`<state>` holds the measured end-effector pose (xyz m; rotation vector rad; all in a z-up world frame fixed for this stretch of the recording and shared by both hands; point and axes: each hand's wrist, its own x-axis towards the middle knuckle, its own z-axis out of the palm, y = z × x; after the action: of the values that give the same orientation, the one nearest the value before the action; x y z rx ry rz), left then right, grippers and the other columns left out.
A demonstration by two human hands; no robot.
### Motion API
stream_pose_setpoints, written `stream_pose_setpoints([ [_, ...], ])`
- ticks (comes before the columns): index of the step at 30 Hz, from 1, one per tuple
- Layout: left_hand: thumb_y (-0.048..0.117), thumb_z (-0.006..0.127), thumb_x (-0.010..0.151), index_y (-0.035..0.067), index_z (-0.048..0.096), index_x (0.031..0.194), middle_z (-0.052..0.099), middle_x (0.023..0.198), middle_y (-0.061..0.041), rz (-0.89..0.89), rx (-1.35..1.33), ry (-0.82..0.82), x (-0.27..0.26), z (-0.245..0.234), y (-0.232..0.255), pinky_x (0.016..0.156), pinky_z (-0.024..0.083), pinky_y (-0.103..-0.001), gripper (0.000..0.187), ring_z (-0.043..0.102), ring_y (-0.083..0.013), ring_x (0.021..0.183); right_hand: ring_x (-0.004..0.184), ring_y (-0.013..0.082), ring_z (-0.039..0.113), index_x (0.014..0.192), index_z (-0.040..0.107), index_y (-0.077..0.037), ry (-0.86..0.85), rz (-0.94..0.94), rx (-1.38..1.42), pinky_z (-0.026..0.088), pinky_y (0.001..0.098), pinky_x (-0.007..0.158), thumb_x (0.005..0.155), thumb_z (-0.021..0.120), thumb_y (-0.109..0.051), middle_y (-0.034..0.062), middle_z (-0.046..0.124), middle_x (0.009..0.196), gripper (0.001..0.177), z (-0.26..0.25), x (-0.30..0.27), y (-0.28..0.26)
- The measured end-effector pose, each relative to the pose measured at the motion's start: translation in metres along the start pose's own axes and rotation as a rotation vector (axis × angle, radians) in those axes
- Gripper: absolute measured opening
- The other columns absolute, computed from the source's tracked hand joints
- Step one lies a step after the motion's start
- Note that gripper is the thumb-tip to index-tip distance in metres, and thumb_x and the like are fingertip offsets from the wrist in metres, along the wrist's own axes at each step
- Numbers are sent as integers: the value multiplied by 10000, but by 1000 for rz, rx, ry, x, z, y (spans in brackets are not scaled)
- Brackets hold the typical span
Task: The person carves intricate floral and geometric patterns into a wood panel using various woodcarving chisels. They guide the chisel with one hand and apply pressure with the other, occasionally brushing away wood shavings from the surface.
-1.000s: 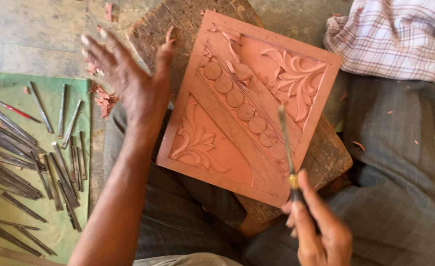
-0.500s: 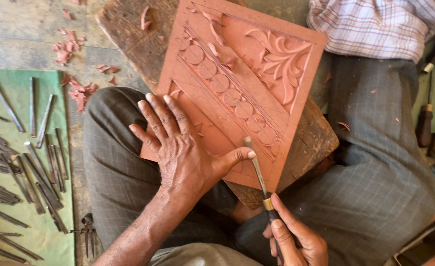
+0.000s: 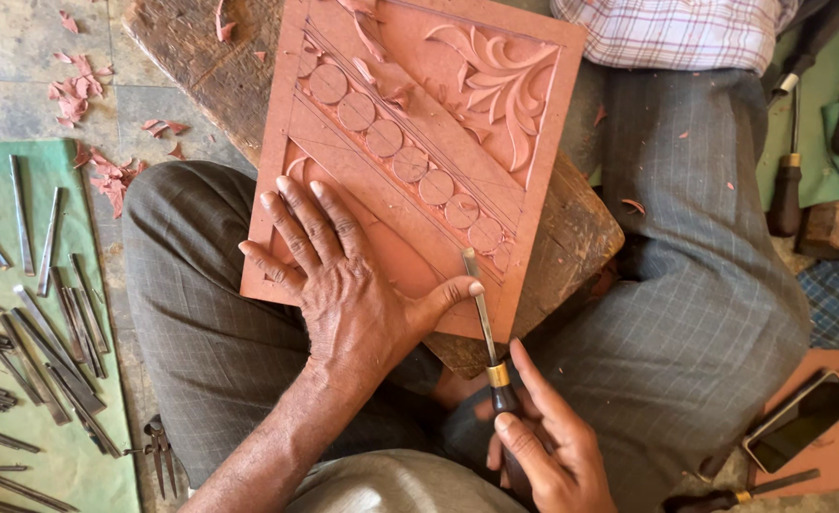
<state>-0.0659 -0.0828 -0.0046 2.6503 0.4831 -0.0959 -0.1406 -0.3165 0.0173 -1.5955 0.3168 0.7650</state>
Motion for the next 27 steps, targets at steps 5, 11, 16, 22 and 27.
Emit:
stream_pose_setpoints([
  [5,961,690,522,-203,45,1521,-87,1597,-429,-1,1,-27,1,-5,2,1063,-191,-787,1665,-181,-544,1486,689,158,641,1570,361,-81,-100,64,217,540,289,512,880,595,2,141,671,1057,733,-6,3,15],
  [11,874,785,475,-198,23,1499,-120,1584,-415,27,-28,-64,0,-8,14,1077,-183,-775,1667,-211,-558,1455,611,202,625,1456,387,34,-67,69,470,564,351,495,1040,540,-149,210,666,892,479,-9,-12,27],
  [16,790,845,613,-149,7,1574,-137,1619,-398,60,-7,59,31,-8,23,1116,-189,-773,1583,-229,-543,1475,395,181,556,1576,419,-146,48,122,368,515,327,383,971,469,-244,164,639,634,615,6,-11,5],
  [22,865,791,657,-154,-2,1569,-140,1632,-384,10,-15,-10,22,-16,9,1124,-197,-744,1580,-238,-522,1486,360,178,555,1638,351,-268,13,139,337,495,304,354,976,458,-241,153,636,614,671,34,2,-25],
  [27,914,752,503,-210,8,1499,-116,1591,-413,53,-20,-78,5,-13,8,1125,-175,-712,1676,-224,-518,1473,350,181,556,1647,332,-275,-10,132,398,489,305,342,995,432,-265,149,630,613,660,43,12,-32],
])
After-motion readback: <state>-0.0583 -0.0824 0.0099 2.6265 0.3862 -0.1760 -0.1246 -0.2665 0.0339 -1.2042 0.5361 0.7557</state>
